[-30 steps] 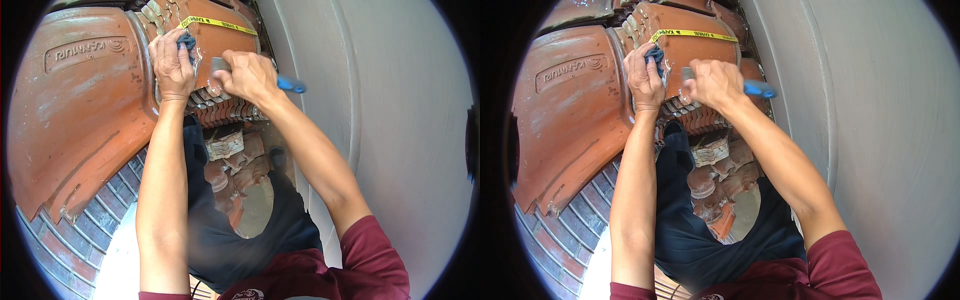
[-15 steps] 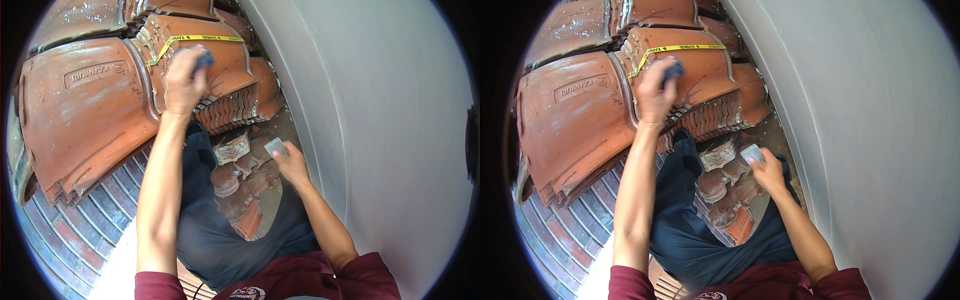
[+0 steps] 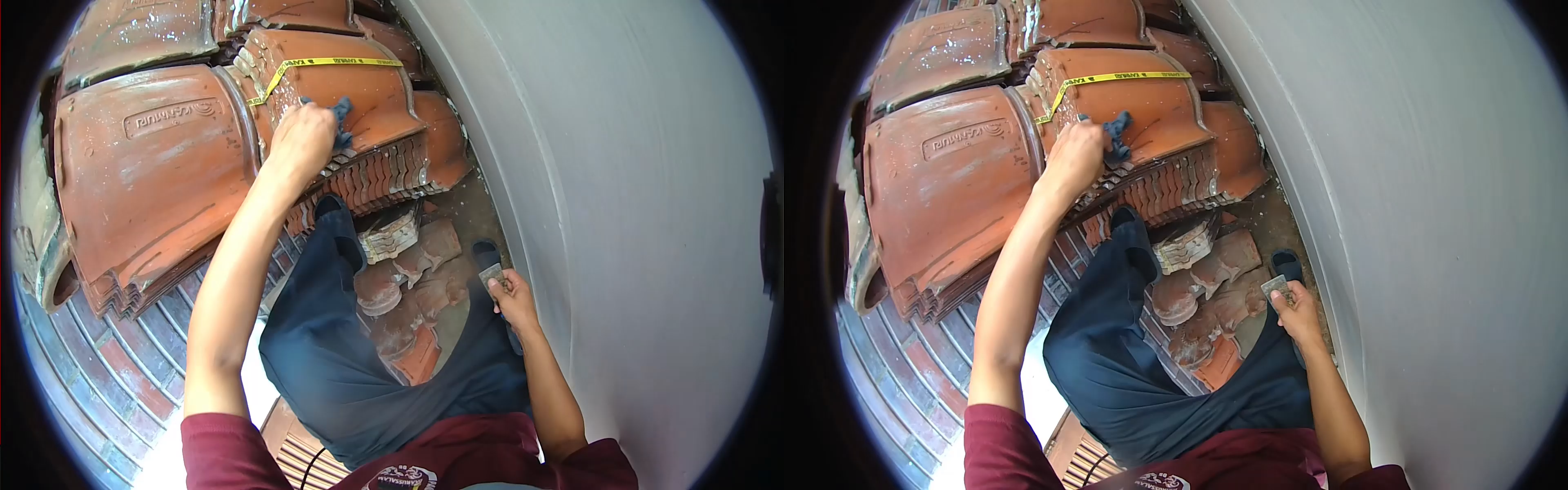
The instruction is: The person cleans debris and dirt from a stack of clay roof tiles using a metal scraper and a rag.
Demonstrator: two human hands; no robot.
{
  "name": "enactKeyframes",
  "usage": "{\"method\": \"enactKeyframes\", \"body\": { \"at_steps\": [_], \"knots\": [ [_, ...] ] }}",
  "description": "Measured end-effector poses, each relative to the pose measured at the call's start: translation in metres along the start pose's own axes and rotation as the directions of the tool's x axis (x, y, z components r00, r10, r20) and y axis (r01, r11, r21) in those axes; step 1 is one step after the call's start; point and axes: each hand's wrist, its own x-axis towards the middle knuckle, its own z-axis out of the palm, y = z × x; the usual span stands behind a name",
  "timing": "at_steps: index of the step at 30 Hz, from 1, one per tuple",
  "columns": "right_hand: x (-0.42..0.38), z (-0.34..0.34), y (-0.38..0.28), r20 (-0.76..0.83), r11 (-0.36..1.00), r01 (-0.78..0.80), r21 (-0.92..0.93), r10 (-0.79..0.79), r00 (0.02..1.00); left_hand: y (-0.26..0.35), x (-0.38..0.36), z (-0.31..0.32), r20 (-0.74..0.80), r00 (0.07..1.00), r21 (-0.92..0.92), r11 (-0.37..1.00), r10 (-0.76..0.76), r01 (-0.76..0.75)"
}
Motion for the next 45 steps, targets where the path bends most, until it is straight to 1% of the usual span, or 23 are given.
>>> {"method": "enactKeyframes", "body": {
  "at_steps": [4,5,7,9,11,12,15,17,19,20,23,25,27,28,29,31,33,35,37,40,43,44,45],
  "knots": [
    [0.003,0.016,0.001,0.062,0.999,0.026,-0.034,-0.024,0.998,-0.003,0.012,0.045,-0.272,0.96,-0.031,0.997,0.066,-0.078],
    [0.002,0.021,0.002,0.073,0.998,0.029,-0.051,-0.025,0.997,0.0,0.026,0.062,-0.328,0.938,0.034,0.993,0.117,-0.112],
    [-0.001,0.027,-0.005,0.078,0.997,0.043,-0.068,-0.038,0.996,0.004,0.057,0.083,-0.335,0.905,0.175,0.961,0.262,-0.214],
    [-0.007,0.025,-0.012,0.063,0.997,0.035,-0.075,-0.03,0.998,-0.001,0.085,0.06,-0.182,0.975,0.257,0.963,0.129,-0.079],
    [-0.007,0.02,-0.016,0.027,0.998,0.046,-0.031,-0.045,0.999,-0.021,0.094,0.029,-0.213,0.976,0.262,0.965,0.039,0.019],
    [-0.009,0.019,-0.016,0.016,0.999,0.05,-0.007,-0.05,0.999,-0.033,0.09,0.03,-0.242,0.962,0.242,0.968,0.129,-0.068],
    [-0.004,0.012,-0.005,0.034,0.998,0.008,0.068,-0.011,0.999,-0.029,0.048,0.045,-0.168,0.963,0.109,0.975,0.209,-0.193],
    [-0.008,0.011,-0.001,0.056,1.0,0.015,0.015,-0.015,0.998,-0.002,0.014,0.052,-0.03,0.968,-0.056,0.967,0.249,-0.25],
    [-0.013,0.01,-0.004,0.079,1.0,0.015,-0.014,-0.014,0.997,0.005,0.009,0.05,-0.136,0.978,-0.15,0.972,0.161,-0.181],
    [-0.016,0.011,-0.006,0.085,1.0,0.013,-0.012,-0.012,0.996,0.006,0.012,0.049,-0.061,0.986,-0.075,0.984,0.155,-0.159],
    [-0.022,0.009,-0.005,0.074,1.0,0.003,-0.015,-0.001,0.997,0.003,0.011,0.052,-0.141,0.962,0.008,0.972,0.235,-0.236],
    [-0.024,0.005,-0.008,0.031,1.0,-0.009,-0.015,0.009,0.999,-0.005,-0.012,0.029,-0.112,0.984,0.078,0.989,0.136,-0.128],
    [-0.024,-0.005,-0.006,0.041,1.0,-0.01,0.026,0.009,0.999,-0.023,-0.045,0.008,-0.382,0.922,-0.119,0.993,-0.054,0.008],
    [-0.023,-0.007,-0.002,0.047,0.999,-0.009,0.052,0.006,0.999,-0.031,-0.058,0.009,-0.506,0.831,-0.131,0.973,-0.232,0.192],
    [-0.024,-0.008,0.001,0.055,0.998,-0.031,0.062,0.028,0.998,-0.045,-0.069,0.006,-0.527,0.772,-0.251,0.933,-0.354,0.257],
    [-0.019,-0.01,0.003,0.072,0.996,-0.057,0.068,0.052,0.996,-0.043,-0.065,-0.005,-0.585,0.658,-0.48,0.857,-0.474,0.19],
    [-0.017,-0.005,-0.002,0.066,0.998,-0.047,0.029,0.045,0.997,-0.026,-0.043,-0.011,-0.632,0.633,-0.507,0.856,-0.448,0.1],
    [-0.019,0.003,-0.01,0.055,0.999,-0.032,0.002,0.032,0.998,-0.024,-0.012,0.018,-0.581,0.728,-0.473,0.879,-0.364,0.062],
    [-0.023,0.007,-0.013,0.074,1.0,-0.005,-0.026,0.007,0.997,-0.019,0.001,0.03,-0.602,0.719,-0.369,0.919,-0.348,0.136],
    [-0.026,0.01,-0.017,0.082,1.0,0.022,-0.006,-0.022,0.996,-0.002,-0.02,0.042,-0.521,0.717,-0.503,0.845,-0.463,0.181],
    [-0.028,0.008,-0.007,0.109,1.0,-0.01,-0.003,0.011,0.994,-0.001,-0.046,0.049,-0.457,0.769,-0.498,0.845,-0.448,0.196],
    [-0.02,0.009,-0.005,0.119,1.0,-0.013,-0.004,0.013,0.993,-0.002,-0.044,0.049,-0.477,0.742,-0.535,0.825,-0.472,0.181],
    [-0.019,0.013,-0.011,0.114,1.0,-0.012,-0.006,0.013,0.993,-0.005,-0.038,0.05,-0.562,0.708,-0.465,0.872,-0.427,0.156]
  ]
}}
